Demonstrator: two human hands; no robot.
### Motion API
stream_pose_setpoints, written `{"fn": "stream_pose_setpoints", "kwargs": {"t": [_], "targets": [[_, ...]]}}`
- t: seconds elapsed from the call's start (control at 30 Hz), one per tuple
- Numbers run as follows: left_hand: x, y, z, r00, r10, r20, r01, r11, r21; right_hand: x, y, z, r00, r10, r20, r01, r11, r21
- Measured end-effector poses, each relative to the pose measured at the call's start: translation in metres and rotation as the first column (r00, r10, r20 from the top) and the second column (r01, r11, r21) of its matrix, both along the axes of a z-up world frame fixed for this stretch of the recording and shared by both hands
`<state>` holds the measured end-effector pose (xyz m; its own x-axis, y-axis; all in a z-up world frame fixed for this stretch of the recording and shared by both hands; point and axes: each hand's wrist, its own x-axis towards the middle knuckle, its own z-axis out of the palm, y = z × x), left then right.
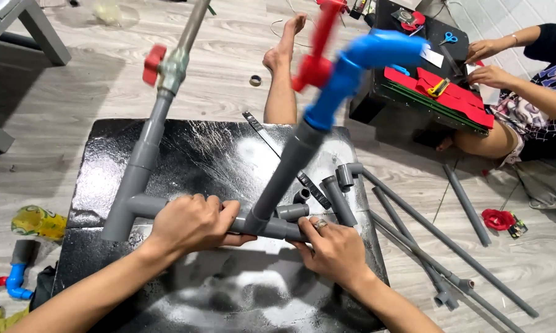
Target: Assembling a structure by connecting various PVC pipe segments, elbows, and valves.
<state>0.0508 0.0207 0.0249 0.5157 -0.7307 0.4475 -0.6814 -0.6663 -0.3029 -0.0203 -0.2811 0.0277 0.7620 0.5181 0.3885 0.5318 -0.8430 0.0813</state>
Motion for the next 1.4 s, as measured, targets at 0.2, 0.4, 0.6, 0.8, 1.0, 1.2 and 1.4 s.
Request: {"fn": "stream_pose_setpoints", "kwargs": {"t": [0.2,0.4,0.6,0.8,1.0,1.2,1.4], "targets": [[0.027,-0.004,0.044,0.955,-0.071,0.288,0.054,0.996,0.066,0.009,0.010,0.015,0.986,-0.069,-0.150,0.102,0.969,0.224],[0.094,-0.055,0.041,0.844,-0.210,0.493,0.270,0.962,-0.052,0.060,0.033,0.115,0.840,0.243,-0.486,0.083,0.826,0.557],[0.108,-0.072,0.112,0.778,-0.034,0.627,0.173,0.972,-0.162,0.136,-0.007,0.080,0.831,0.386,-0.401,0.051,0.665,0.745],[0.191,0.007,0.044,0.958,-0.115,0.264,0.286,0.286,-0.914,0.113,0.005,0.123,0.590,0.017,-0.807,0.698,0.493,0.520],[0.131,-0.033,0.164,0.636,-0.705,0.314,0.608,0.207,-0.766,0.133,-0.005,0.087,0.395,-0.089,-0.914,0.690,0.685,0.232],[0.117,-0.047,0.182,0.634,-0.701,0.327,0.574,0.143,-0.807,0.133,0.005,0.059,0.689,0.290,-0.665,0.407,0.604,0.685],[0.117,-0.054,0.197,0.741,-0.543,0.396,0.591,0.246,-0.768,0.137,0.008,0.063,0.725,0.307,-0.617,0.395,0.548,0.737]]}}
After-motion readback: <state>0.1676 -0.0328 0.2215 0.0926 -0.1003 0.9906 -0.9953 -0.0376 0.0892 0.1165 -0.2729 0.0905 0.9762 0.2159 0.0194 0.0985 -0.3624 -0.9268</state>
